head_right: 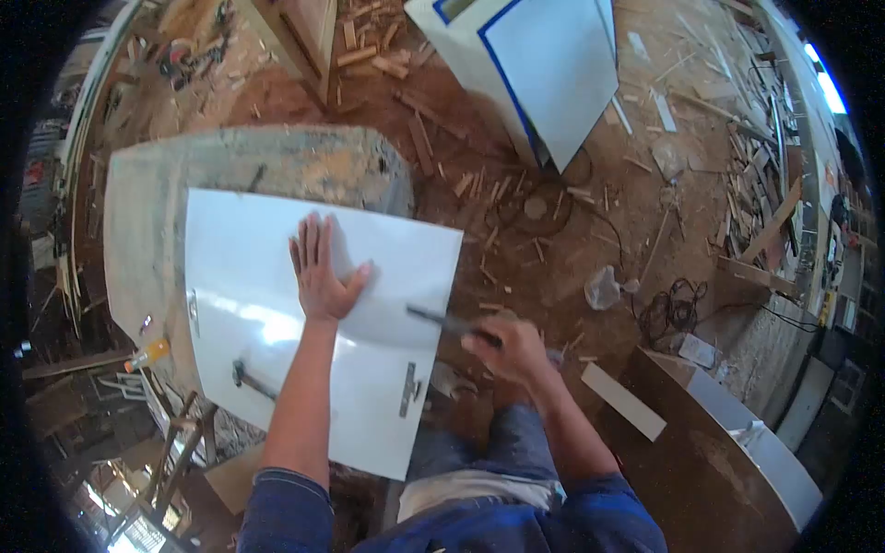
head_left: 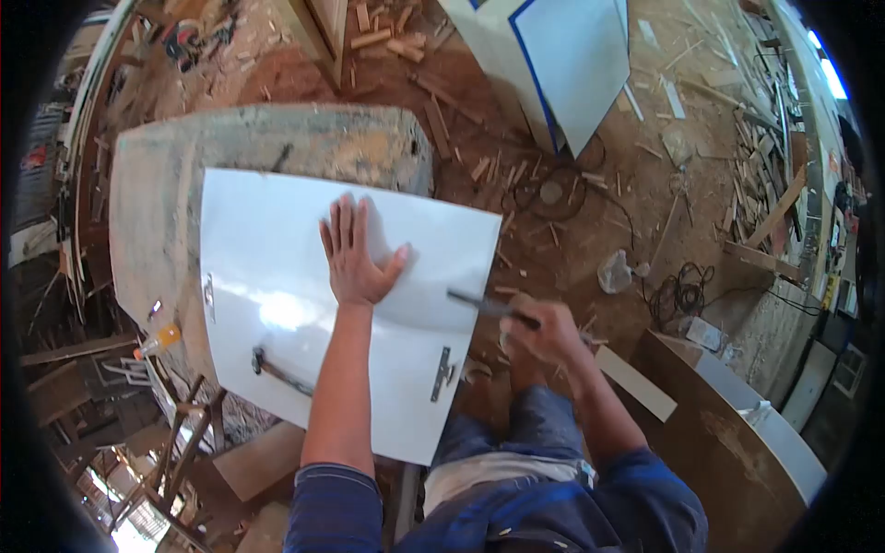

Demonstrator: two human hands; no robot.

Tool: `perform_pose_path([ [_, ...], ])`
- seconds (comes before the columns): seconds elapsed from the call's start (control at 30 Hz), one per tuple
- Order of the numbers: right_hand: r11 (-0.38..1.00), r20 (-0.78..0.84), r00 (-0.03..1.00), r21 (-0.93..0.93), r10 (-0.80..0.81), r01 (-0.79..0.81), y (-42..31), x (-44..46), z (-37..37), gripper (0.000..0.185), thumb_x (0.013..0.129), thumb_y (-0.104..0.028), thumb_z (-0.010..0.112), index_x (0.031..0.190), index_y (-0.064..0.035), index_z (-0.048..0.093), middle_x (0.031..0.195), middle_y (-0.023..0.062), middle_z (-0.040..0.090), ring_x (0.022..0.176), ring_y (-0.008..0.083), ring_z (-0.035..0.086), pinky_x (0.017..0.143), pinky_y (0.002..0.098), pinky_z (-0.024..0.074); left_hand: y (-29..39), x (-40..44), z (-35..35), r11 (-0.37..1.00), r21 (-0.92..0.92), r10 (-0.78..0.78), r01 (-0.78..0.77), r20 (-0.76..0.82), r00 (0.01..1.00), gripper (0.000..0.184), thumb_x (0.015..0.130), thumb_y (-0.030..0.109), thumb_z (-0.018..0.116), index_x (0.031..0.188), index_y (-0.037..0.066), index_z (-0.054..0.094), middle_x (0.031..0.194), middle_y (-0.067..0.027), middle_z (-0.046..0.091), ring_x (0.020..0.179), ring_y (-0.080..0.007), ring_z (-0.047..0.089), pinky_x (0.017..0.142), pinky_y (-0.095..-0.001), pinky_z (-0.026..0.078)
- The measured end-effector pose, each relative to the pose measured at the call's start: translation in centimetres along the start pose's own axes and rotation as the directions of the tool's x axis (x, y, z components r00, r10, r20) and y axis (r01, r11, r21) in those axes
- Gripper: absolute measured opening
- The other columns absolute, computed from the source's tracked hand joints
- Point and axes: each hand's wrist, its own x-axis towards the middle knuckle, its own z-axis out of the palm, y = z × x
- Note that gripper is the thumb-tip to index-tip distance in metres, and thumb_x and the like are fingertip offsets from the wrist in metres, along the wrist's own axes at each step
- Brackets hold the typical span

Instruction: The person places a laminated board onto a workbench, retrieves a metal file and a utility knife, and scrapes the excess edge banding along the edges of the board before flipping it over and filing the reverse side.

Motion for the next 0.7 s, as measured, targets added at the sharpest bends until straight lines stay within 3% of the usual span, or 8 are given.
perform_pose_path([
  [0.03,0.998,0.051,0.998,-0.053,0.019,-0.017,-0.1,-1.5,0.1,0.04,0.096,-0.045,0.083,0.11,-0.0069,0.083,0.099,0.0182,0.081,0.094,0.0406,0.078,0.08,0.0475,0.0617,0.1,-0.3,-0.1,1.0,-0.004,-0.005,0.005,0.003,1.0,0.106,0.09,0.066,0.071,0.174,0.012,0.034,0.18,-0.0202,0.029,0.168,-0.042,0.024,0.137,-0.0606,0.013],
  [0.13,0.993,-0.018,1.0,-0.115,-0.024,0.022,0.5,-3.7,1.5,0.041,0.096,-0.047,0.083,0.113,-0.01,0.084,0.098,0.0173,0.08,0.097,0.0396,0.078,0.079,0.0486,0.0614,0.5,-0.2,-0.6,1.0,0.001,-0.018,0.018,0.013,1.0,0.105,0.091,0.066,0.07,0.174,0.013,0.033,0.18,-0.0201,0.029,0.168,-0.0416,0.024,0.137,-0.0603,0.013],
  [0.23,0.971,-0.146,0.974,-0.194,-0.172,0.142,0.8,-1.9,2.7,0.041,0.098,-0.049,0.078,0.116,-0.0125,0.083,0.095,0.0162,0.079,0.096,0.0379,0.077,0.078,0.0487,0.0605,0.4,-0.3,-0.4,1.0,0.011,-0.004,0.004,-0.008,1.0,0.105,0.092,0.066,0.069,0.175,0.013,0.032,0.181,-0.0198,0.029,0.168,-0.0409,0.023,0.137,-0.0596,0.012],
  [0.33,0.951,-0.207,0.967,-0.297,-0.152,0.086,-0.8,1.8,2.5,0.043,0.101,-0.051,0.073,0.117,-0.0132,0.083,0.094,0.0148,0.078,0.092,0.0375,0.077,0.079,0.0487,0.06,0.4,-0.9,-0.2,1.0,0.021,-0.01,0.01,-0.001,1.0,0.105,0.092,0.066,0.069,0.174,0.013,0.033,0.181,-0.019,0.029,0.168,-0.0403,0.022,0.138,-0.0593,0.012],
  [0.47,0.942,-0.215,0.945,-0.285,-0.245,0.18,-0.3,0.7,1.7,0.043,0.099,-0.055,0.074,0.115,-0.0154,0.084,0.093,0.013,0.078,0.089,0.0383,0.076,0.079,0.0498,0.0594,0.3,-0.8,-0.2,1.0,0.028,-0.01,0.01,0.004,1.0,0.104,0.092,0.064,0.069,0.174,0.013,0.032,0.181,-0.0179,0.028,0.169,-0.0394,0.022,0.138,-0.0591,0.012],
  [0.57,0.947,-0.124,0.98,-0.303,-0.154,0.11,-0.1,-3.3,0.2,0.043,0.099,-0.056,0.073,0.113,-0.0162,0.084,0.094,0.0134,0.078,0.089,0.0378,0.077,0.079,0.0506,0.0592,0.2,-0.8,0.1,0.999,0.033,-0.009,0.009,0.001,1.0,0.104,0.092,0.064,0.069,0.175,0.015,0.031,0.182,-0.0175,0.027,0.169,-0.0377,0.021,0.139,-0.0579,0.01],
  [0.7,0.931,-0.158,0.965,-0.332,-0.21,0.149,1.3,-0.4,1.0,0.041,0.099,-0.055,0.074,0.113,-0.0174,0.085,0.092,0.0131,0.079,0.087,0.0367,0.077,0.078,0.0493,0.0595,0.1,-1.1,0.2,0.999,0.045,-0.007,0.007,0.0,1.0,0.104,0.091,0.065,0.069,0.176,0.017,0.03,0.182,-0.0172,0.027,0.17,-0.0366,0.02,0.139,-0.0567,0.01],
])
